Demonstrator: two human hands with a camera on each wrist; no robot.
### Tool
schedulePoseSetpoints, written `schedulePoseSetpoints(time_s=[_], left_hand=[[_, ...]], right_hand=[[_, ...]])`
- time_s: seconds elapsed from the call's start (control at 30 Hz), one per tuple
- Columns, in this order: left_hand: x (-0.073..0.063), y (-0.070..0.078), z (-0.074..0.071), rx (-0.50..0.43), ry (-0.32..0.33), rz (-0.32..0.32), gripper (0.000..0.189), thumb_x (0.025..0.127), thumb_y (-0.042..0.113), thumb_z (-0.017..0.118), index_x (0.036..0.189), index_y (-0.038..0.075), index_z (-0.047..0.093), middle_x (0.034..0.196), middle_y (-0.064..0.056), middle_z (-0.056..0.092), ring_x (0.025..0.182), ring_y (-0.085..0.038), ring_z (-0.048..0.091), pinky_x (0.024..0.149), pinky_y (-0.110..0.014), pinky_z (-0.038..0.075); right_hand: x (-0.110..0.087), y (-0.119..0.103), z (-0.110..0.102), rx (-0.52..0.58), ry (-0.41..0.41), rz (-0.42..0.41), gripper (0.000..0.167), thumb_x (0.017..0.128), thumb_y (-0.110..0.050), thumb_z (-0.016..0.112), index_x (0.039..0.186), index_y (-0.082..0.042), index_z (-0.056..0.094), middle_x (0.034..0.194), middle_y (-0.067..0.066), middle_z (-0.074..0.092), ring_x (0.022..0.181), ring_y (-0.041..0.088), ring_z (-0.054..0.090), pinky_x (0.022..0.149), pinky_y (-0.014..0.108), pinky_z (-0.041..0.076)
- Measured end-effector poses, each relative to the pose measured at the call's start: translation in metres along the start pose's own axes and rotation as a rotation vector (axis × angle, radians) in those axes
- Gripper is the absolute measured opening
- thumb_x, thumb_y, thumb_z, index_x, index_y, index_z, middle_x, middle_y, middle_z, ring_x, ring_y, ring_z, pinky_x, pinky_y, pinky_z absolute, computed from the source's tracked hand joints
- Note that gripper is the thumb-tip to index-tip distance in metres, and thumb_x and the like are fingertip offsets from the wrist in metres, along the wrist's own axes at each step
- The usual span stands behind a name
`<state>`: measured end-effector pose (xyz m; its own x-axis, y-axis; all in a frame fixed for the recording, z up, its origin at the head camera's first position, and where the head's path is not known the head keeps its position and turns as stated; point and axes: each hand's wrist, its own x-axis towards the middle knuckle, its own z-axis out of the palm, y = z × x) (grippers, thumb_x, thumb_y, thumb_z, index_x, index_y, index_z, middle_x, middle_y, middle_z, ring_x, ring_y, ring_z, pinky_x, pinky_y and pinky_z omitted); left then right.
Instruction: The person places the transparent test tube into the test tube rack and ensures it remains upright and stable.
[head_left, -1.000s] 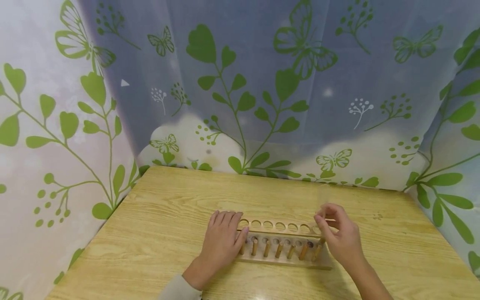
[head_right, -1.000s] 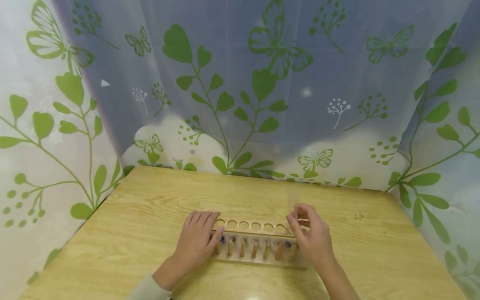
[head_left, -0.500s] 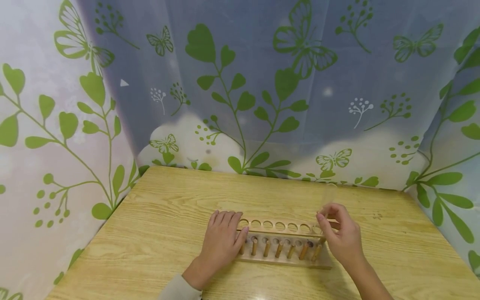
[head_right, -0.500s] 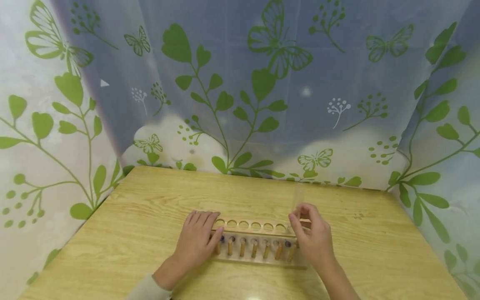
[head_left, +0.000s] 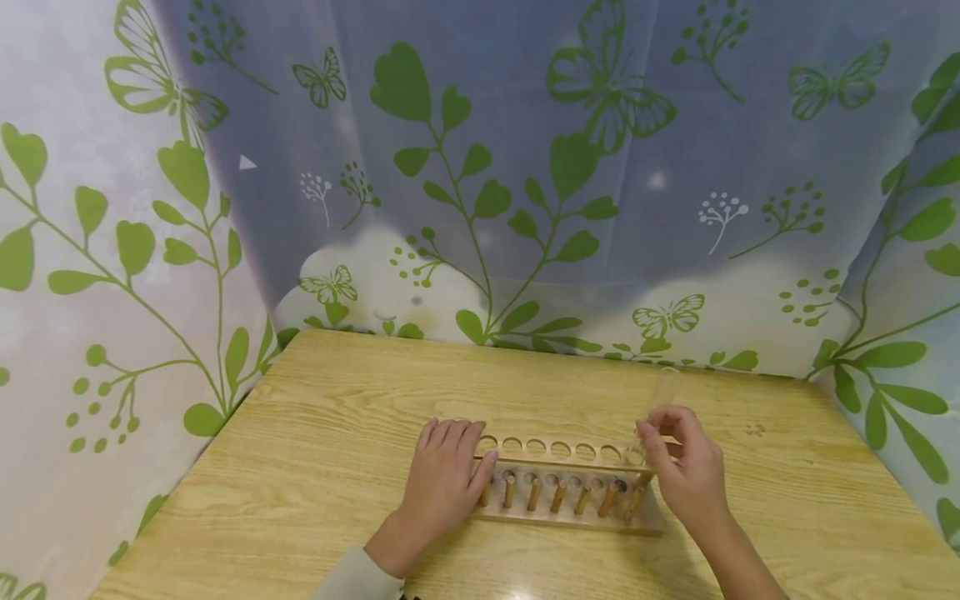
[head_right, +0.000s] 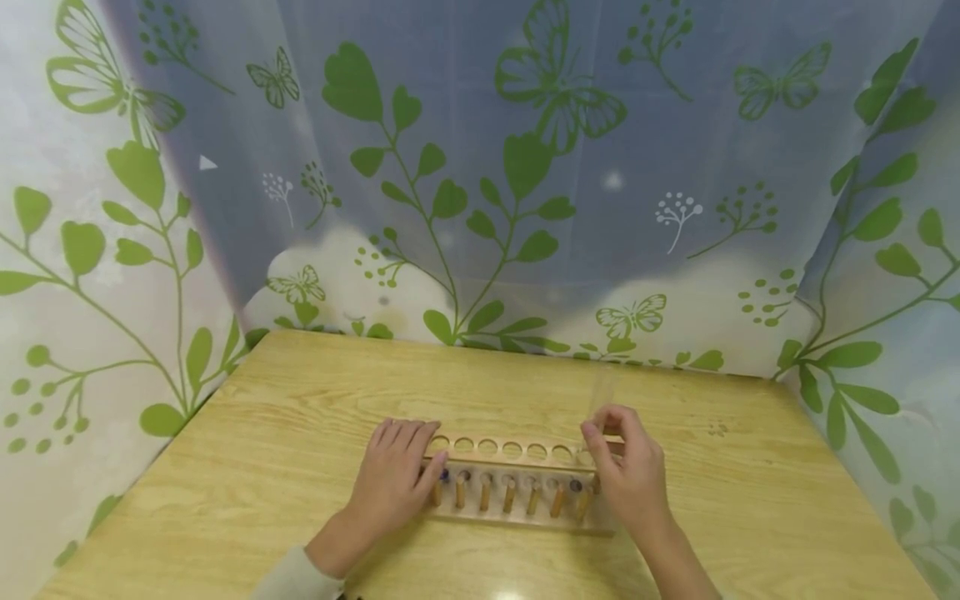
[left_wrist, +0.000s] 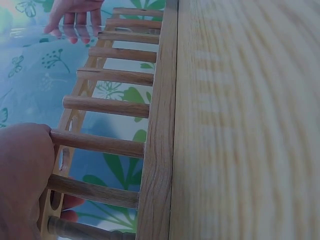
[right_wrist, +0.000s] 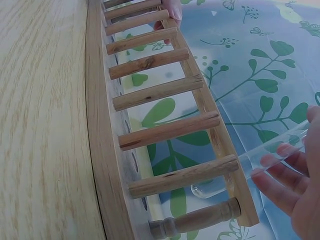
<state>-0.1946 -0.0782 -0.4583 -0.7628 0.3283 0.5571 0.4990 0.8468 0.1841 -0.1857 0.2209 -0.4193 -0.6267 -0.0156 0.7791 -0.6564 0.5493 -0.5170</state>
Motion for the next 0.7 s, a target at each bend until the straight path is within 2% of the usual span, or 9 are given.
schedulePoseSetpoints(time_s=[0.3, 0.5, 0.63, 0.7], left_hand=[[0.0, 0.001, -0.002, 0.007, -0.018, -0.011, 0.042, 0.101, 0.04, 0.047, 0.125, 0.008, 0.061, 0.117, -0.006, 0.064, 0.113, -0.026, 0.055, 0.106, -0.051, 0.034], [-0.001, 0.001, -0.002, 0.008, -0.018, -0.012, 0.042, 0.101, 0.04, 0.047, 0.126, 0.009, 0.061, 0.117, -0.006, 0.063, 0.113, -0.025, 0.055, 0.106, -0.051, 0.034], [0.0, 0.001, -0.002, -0.002, -0.017, -0.012, 0.043, 0.101, 0.04, 0.047, 0.126, 0.008, 0.061, 0.118, -0.006, 0.063, 0.113, -0.026, 0.055, 0.106, -0.051, 0.034], [0.0, 0.001, -0.001, -0.004, -0.012, -0.01, 0.043, 0.101, 0.04, 0.047, 0.125, 0.007, 0.061, 0.117, -0.006, 0.063, 0.113, -0.026, 0.055, 0.106, -0.051, 0.034]], right_hand=[[-0.002, -0.001, 0.001, -0.046, -0.008, 0.059, 0.021, 0.082, 0.016, 0.063, 0.098, 0.004, 0.057, 0.084, 0.007, 0.061, 0.083, -0.01, 0.058, 0.064, 0.007, 0.048], [0.001, -0.011, 0.001, -0.045, -0.006, 0.046, 0.022, 0.081, 0.018, 0.063, 0.097, 0.006, 0.056, 0.083, 0.008, 0.061, 0.084, -0.011, 0.057, 0.064, 0.007, 0.048], [0.0, -0.007, 0.001, -0.044, -0.02, 0.036, 0.023, 0.081, 0.019, 0.064, 0.098, 0.005, 0.057, 0.083, 0.007, 0.061, 0.084, -0.009, 0.058, 0.064, 0.008, 0.05], [-0.003, 0.003, 0.003, -0.045, -0.035, 0.046, 0.024, 0.081, 0.018, 0.065, 0.099, 0.003, 0.057, 0.084, 0.006, 0.062, 0.084, -0.009, 0.059, 0.065, 0.008, 0.05]])
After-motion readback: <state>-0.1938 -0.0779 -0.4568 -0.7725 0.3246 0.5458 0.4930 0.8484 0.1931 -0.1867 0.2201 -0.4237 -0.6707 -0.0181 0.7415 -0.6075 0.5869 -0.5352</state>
